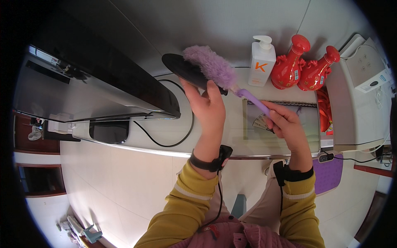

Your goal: The person uses a purple duster to wipe the TV stand, the TV screen, and the TV stand again. They then pick up a decorative plate, dust it, and place it back. Finally, they dust a white bottle and two red vases on the stand.

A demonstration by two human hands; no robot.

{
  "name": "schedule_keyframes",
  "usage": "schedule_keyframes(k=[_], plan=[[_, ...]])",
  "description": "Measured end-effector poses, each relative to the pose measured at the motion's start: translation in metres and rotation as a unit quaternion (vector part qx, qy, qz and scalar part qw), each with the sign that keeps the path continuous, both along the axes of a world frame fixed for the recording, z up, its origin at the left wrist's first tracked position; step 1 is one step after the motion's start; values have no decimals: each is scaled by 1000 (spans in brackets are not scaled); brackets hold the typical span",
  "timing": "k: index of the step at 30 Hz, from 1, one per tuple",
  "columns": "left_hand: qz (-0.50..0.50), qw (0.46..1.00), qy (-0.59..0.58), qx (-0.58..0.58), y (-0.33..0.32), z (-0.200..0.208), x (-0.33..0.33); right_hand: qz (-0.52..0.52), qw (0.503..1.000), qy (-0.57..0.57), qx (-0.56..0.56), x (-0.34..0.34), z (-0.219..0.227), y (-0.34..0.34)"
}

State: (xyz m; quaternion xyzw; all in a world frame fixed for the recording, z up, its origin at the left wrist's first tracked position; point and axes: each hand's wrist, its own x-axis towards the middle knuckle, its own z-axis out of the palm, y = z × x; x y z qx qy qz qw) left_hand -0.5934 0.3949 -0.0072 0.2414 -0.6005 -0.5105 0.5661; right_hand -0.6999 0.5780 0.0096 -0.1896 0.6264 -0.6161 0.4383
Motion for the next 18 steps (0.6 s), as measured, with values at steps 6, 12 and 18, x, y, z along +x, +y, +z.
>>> schedule_keyframes(k=[6, 12, 18], plan=[[27, 997, -59, -52, 4, 3, 0, -22, 997, -74, 2, -4, 7, 3], [29, 994, -75, -81, 4, 2, -5, -48, 998, -12, 45, -1, -3, -1], [70, 985, -108, -114, 6, 7, -5, -22, 998, -9, 64, -1, 2, -1]])
